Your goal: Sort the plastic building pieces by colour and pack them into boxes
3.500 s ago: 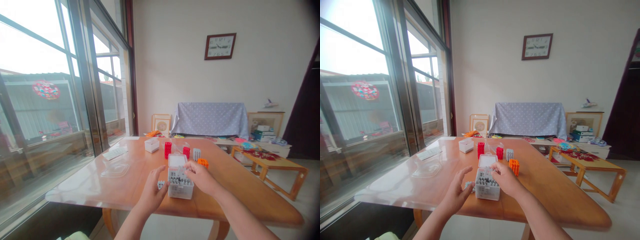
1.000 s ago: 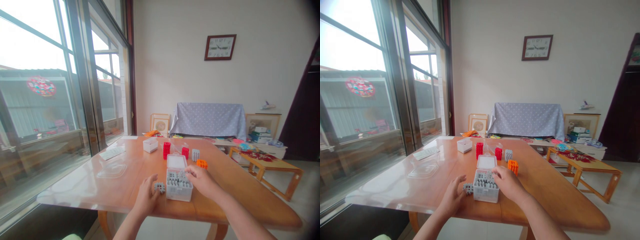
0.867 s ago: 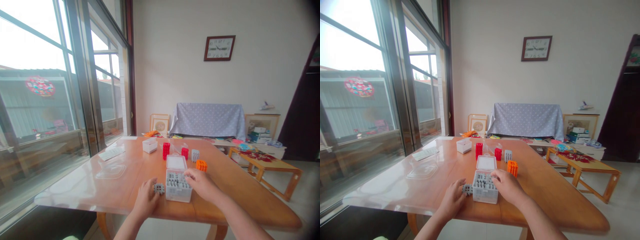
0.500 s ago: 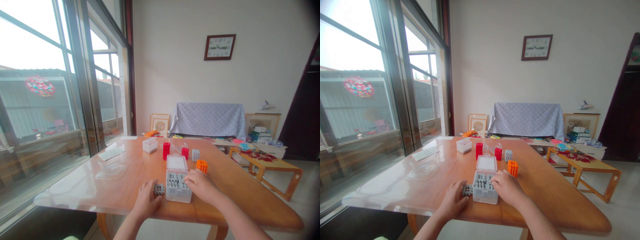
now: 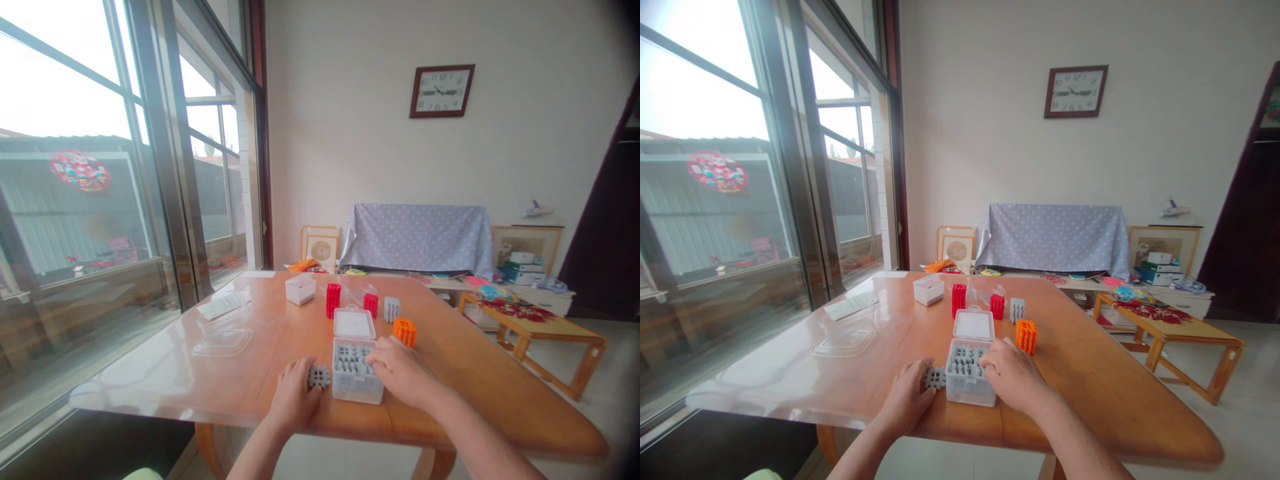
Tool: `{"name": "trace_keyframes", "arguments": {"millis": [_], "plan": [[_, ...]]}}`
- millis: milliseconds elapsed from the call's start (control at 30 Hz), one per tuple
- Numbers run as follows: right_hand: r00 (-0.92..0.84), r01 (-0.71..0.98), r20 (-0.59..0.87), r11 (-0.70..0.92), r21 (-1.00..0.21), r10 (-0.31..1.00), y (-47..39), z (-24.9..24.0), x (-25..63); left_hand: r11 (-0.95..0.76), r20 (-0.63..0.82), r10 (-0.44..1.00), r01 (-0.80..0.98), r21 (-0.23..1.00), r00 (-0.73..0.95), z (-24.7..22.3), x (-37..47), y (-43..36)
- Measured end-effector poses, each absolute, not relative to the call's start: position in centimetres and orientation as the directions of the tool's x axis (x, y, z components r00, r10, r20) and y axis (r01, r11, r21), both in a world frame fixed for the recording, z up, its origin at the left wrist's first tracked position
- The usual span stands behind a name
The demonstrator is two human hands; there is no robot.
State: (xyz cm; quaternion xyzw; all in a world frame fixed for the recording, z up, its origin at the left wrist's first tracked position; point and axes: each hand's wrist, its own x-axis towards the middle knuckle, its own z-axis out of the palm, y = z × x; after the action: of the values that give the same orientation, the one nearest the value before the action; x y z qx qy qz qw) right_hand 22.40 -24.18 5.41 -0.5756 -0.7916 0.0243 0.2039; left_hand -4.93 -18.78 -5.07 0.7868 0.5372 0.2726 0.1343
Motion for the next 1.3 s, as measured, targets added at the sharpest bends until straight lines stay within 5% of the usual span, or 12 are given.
{"name": "trace_keyframes", "arguments": {"millis": [500, 733, 933, 1300], "plan": [[-0.236, 0.913, 0.326, 0.324, -0.247, 0.916, -23.9, 5.3, 22.6, -0.510, 0.502, 0.848, 0.515, 0.688, 0.169, -6.1, -5.8, -18.9], [-0.232, 0.745, 0.410, 0.432, -0.508, 0.882, -22.9, 6.6, 20.4, -0.665, 0.647, 0.728, 0.467, 0.583, 0.228, -1.7, -4.8, -20.8], [-0.302, 0.526, 0.312, 0.430, -0.734, 0.901, -22.3, 7.6, 17.9, -0.757, 0.666, 0.650, 0.388, 0.526, 0.365, 2.3, -2.8, -23.1], [-0.129, 0.638, 0.384, 0.373, -0.674, 0.914, -19.8, 4.6, 19.3, -0.633, 0.661, 0.737, 0.485, 0.604, 0.139, -3.2, -4.3, -20.5]]}}
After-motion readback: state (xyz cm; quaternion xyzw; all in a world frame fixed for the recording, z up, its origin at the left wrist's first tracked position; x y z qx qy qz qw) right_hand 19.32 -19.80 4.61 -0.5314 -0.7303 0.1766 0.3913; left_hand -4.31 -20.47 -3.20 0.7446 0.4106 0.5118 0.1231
